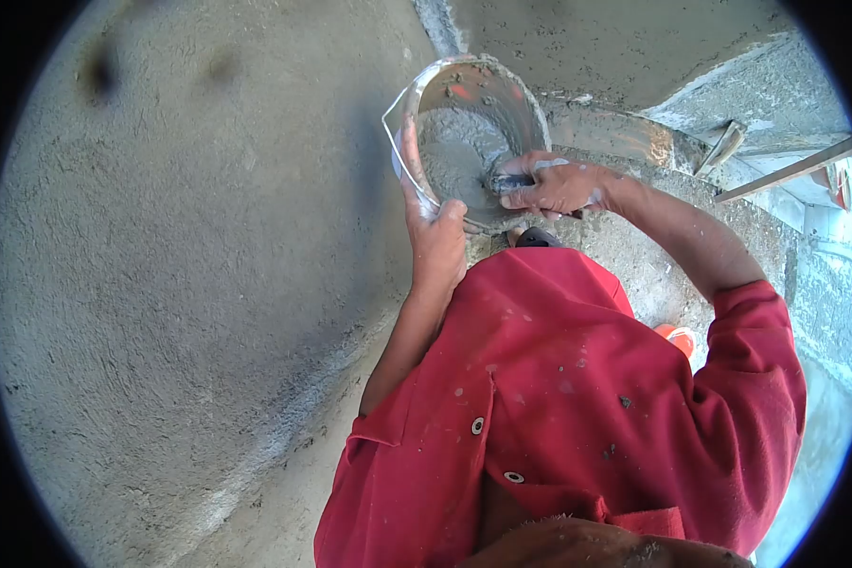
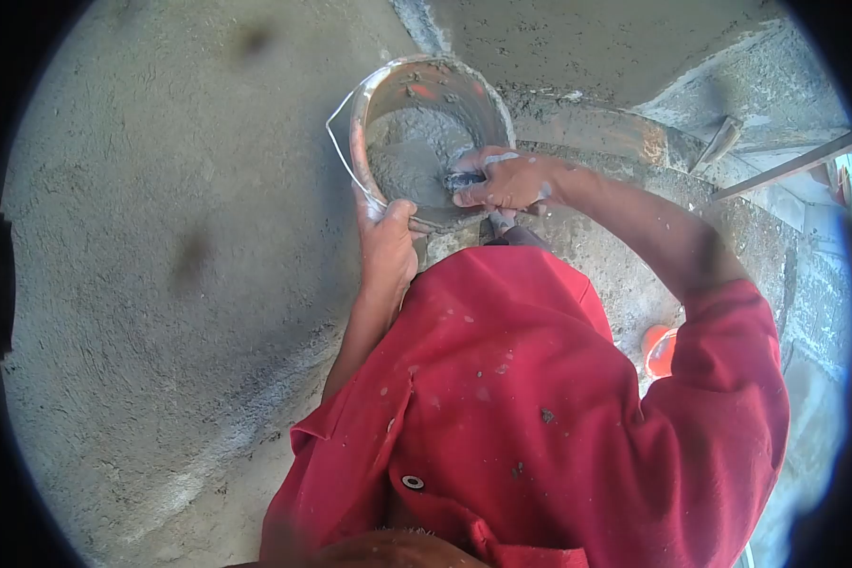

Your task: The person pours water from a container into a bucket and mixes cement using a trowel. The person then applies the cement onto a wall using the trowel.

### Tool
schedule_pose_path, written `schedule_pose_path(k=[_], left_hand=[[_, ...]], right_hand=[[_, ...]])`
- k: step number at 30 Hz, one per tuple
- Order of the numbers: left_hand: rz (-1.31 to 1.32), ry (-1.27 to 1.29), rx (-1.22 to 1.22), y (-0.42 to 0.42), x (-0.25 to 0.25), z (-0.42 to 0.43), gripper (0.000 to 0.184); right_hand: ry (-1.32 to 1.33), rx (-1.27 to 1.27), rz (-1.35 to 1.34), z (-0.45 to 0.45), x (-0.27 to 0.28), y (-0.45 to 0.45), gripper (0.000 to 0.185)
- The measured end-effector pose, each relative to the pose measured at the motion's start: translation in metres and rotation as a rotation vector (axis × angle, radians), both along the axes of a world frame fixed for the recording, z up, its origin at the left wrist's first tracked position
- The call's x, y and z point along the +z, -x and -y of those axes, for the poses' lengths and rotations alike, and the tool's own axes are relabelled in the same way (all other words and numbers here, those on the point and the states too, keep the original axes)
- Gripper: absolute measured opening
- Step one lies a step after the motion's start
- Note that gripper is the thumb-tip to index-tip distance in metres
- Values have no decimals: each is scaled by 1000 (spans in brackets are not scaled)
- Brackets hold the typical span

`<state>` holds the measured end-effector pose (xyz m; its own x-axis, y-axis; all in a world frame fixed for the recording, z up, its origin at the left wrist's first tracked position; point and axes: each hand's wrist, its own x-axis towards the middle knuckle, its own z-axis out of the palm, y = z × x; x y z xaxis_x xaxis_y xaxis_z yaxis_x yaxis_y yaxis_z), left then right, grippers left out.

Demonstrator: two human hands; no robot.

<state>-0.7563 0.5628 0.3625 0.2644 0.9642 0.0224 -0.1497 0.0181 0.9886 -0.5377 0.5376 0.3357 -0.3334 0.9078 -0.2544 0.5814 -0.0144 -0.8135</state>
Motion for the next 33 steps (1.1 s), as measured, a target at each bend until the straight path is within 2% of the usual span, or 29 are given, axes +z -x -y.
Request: schedule_pose_path(k=[3, 4, 6, 9, 10, 11, 12, 13, 15, 17, 20, 21, 22, 23, 26, 27, 29, 31, 33], left_hand=[[120, 217, 28, 7, 2, 5, 107], [148, 302, 42, 13, 4, 6, 105], [327, 515, 162, 17, -20, 6, 80], [129, 694, 297, 20, -36, 3, 45], [87, 758, 304, 30, -65, 2, 23], [31, 794, 267, 38, -69, 3, 18], [71, 752, 284, 31, -57, 3, 25], [115, 731, 248, 32, -76, -7, 31], [170, 718, 209, 33, -109, -23, 45], [187, 724, 195, 37, -133, -33, 59], [315, 759, 105, 40, -149, -49, 76], [369, 791, 59, 43, -156, -55, 81], [197, 689, 37, 53, -191, -75, 94], [163, 667, 36, 51, -186, -78, 96], [133, 722, 34, 40, -162, -76, 89], [121, 738, 32, 37, -159, -78, 86], [96, 764, 24, 29, -153, -86, 81], [76, 794, 22, 20, -147, -97, 77], [53, 830, 16, 13, -140, -108, 73]], right_hand=[[722, -50, -486, 0, 20, -10, 34], [721, -64, -567, 7, 21, -13, 25], [763, -105, -674, 11, 23, -16, 25], [807, -254, -802, 12, 8, -12, 29], [672, -268, -792, 11, 14, -7, 30], [685, -349, -787, 9, 37, -5, 35], [422, -365, -772, 4, 58, -5, 43], [400, -416, -977, -3, 60, -12, 49], [142, -453, -1093, -17, 113, -34, 54], [-214, -559, -1118, -10, 207, -45, 60], [-904, -600, -942, 11, 332, -59, 73], [-1156, -664, -773, 14, 365, -69, 73], [-1407, -692, -647, 19, 399, -78, 74], [-1668, -723, -516, 20, 433, -95, 74], [-2121, -1015, -130, 53, 538, -163, 45], [-2258, -1051, 89, 70, 572, -137, 75], [-2491, -1244, 209, 93, 607, -127, 74], [-2869, -1663, 559, 105, 644, -164, 60], [-2886, -1767, 449, 100, 664, -155, 61]])
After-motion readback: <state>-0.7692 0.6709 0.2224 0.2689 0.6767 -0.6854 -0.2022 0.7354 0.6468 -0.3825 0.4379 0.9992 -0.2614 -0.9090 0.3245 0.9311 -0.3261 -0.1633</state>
